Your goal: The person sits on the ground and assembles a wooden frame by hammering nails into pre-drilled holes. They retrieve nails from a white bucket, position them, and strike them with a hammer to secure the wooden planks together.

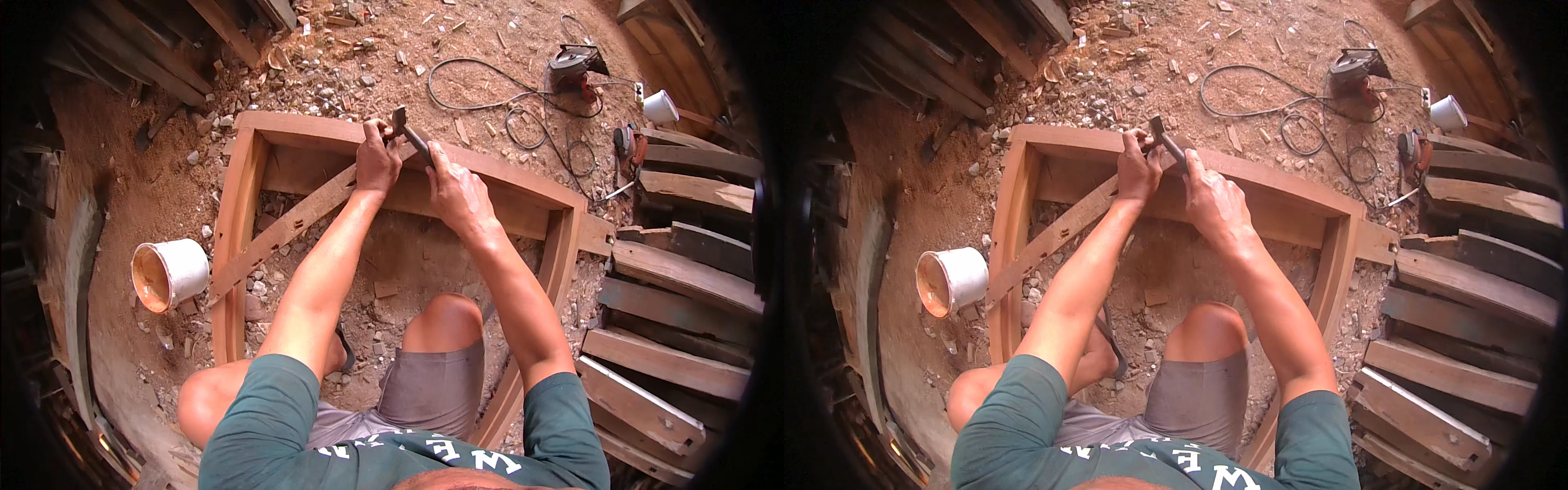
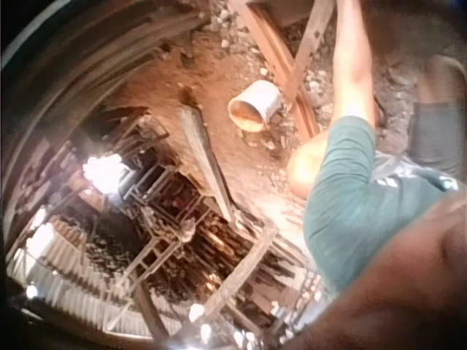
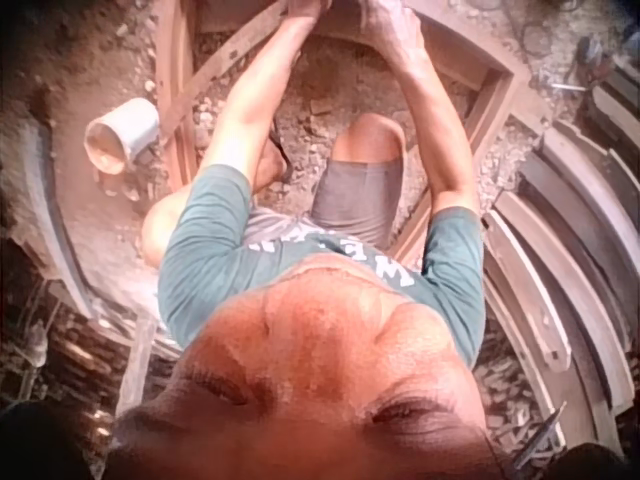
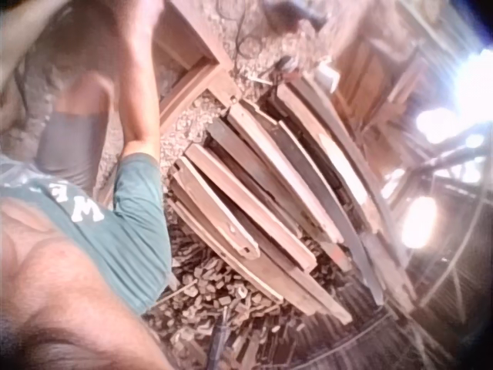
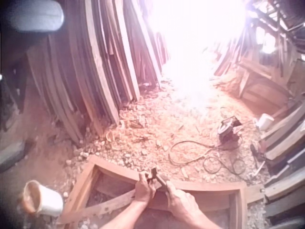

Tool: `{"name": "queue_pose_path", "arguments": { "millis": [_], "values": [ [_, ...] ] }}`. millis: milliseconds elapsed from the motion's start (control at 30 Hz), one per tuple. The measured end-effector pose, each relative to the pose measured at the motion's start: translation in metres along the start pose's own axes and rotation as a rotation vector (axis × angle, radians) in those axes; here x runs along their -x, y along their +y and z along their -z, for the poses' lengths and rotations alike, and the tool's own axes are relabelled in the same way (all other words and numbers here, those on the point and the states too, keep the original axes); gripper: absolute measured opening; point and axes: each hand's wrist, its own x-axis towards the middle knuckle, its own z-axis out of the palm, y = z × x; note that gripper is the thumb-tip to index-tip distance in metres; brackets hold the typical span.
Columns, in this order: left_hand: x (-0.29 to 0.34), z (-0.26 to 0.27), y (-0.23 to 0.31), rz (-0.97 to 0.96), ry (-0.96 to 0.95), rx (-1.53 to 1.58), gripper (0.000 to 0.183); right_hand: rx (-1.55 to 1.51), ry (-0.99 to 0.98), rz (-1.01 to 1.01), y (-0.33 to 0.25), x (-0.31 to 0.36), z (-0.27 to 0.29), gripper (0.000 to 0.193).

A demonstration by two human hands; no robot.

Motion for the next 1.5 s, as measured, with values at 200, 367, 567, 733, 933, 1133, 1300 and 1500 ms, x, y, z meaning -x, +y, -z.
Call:
{"name": "queue_pose_path", "arguments": {
  "millis": [200, 367, 567, 733, 933, 1133, 1300, 1500],
  "values": [
    [0.005, 0.031, 0.002, -0.077, 0.088, -0.162, 0.018, -0.37, 0.374, 0.158, -0.057, 0.011, 0.063, 0.049],
    [0.022, 0.059, -0.012, 0.085, -0.146, -0.783, 0.048, -0.134, 0.222, 0.096, -0.001, 0.002, -0.002, 0.048],
    [0.022, 0.073, -0.009, 0.21, -0.21, -0.814, 0.054, -0.326, 0.323, 0.163, -0.047, 0.007, 0.049, 0.045],
    [0.018, 0.057, 0.001, 0.197, -0.215, -0.799, 0.054, 0.003, -0.064, -0.076, -0.001, 0.008, 0.002, 0.044],
    [0.019, 0.074, -0.001, 0.263, -0.256, -0.791, 0.056, -0.405, 0.306, 0.156, -0.055, 0.01, 0.062, 0.04],
    [0.012, 0.057, 0.003, 0.226, -0.233, -0.78, 0.055, -0.009, -0.125, -0.102, 0.002, -0.005, 0.003, 0.042],
    [0.019, 0.075, -0.007, 0.254, -0.216, -0.811, 0.055, -0.43, 0.332, 0.215, -0.056, 0.008, 0.048, 0.039],
    [0.03, 0.057, -0.009, 0.184, -0.234, -0.82, 0.054, 0.021, -0.019, -0.038, 0.014, 0.002, -0.014, 0.034]
  ]
}}
